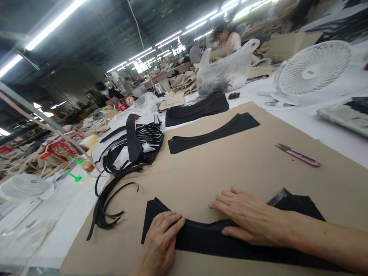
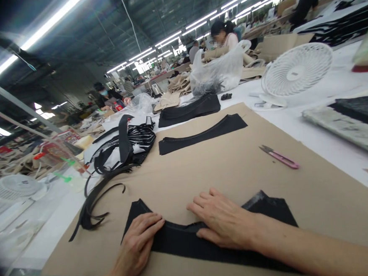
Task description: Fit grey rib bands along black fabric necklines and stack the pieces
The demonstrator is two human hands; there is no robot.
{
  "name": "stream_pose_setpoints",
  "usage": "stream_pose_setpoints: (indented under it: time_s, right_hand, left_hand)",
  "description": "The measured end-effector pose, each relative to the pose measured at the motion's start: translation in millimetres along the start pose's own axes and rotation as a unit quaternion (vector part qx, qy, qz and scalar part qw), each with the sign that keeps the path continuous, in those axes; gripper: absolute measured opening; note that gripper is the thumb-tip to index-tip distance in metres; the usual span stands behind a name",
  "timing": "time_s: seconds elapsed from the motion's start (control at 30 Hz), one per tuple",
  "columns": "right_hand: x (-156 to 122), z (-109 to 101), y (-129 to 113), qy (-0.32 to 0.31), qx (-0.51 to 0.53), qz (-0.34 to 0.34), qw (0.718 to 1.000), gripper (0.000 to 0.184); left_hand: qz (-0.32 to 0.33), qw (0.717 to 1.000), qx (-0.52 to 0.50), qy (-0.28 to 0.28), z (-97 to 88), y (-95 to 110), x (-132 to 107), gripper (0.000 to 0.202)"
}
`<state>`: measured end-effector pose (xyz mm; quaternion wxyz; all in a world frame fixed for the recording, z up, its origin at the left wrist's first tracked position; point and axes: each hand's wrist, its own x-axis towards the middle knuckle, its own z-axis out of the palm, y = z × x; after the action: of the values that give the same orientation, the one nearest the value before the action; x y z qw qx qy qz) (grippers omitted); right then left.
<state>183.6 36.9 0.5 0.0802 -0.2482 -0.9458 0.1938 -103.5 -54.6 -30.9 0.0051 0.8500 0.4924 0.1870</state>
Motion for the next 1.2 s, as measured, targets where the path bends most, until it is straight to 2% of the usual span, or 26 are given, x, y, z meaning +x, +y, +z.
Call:
stream_pose_setpoints:
  time_s: [0.07, 0.17, 0.27, 0.37, 0.53, 0.7, 0.8, 1.03, 1.2]
  right_hand:
    - [3, -2, -7, -0.028, 0.04, 0.039, 0.998, 0.034]
    - [8, -2, -14, -0.055, 0.07, 0.069, 0.994, 0.027]
    - [11, 0, -17, -0.069, 0.071, 0.097, 0.99, 0.02]
    - [14, 1, -17, -0.08, 0.068, 0.124, 0.987, 0.014]
    - [16, 1, -13, -0.078, 0.096, 0.129, 0.984, 0.013]
    - [13, 3, -9, -0.078, 0.129, 0.146, 0.978, 0.003]
    - [11, 6, -10, -0.065, 0.128, 0.127, 0.982, 0.007]
    - [-5, 18, -11, 0.009, 0.137, 0.063, 0.988, 0.011]
    - [-16, 26, -11, 0.03, 0.094, 0.005, 0.995, 0.016]
  left_hand:
    - [-0.027, 0.999, -0.028, 0.034, -6.5, -3, -1, 0.038]
    - [-0.097, 0.991, -0.072, 0.062, -7.0, 15, 12, 0.031]
    - [-0.159, 0.977, -0.14, -0.006, 0.0, 45, 36, 0.036]
    - [-0.177, 0.966, -0.172, -0.078, 6.1, 65, 55, 0.033]
    - [-0.197, 0.958, -0.167, -0.123, 7.0, 67, 68, 0.026]
    - [-0.206, 0.954, -0.172, -0.132, 9.1, 68, 76, 0.025]
    - [-0.208, 0.954, -0.17, -0.132, 11.9, 71, 78, 0.027]
    - [-0.2, 0.957, -0.169, -0.127, 10.8, 73, 74, 0.029]
    - [-0.151, 0.976, -0.134, -0.083, 20.0, 79, 58, 0.028]
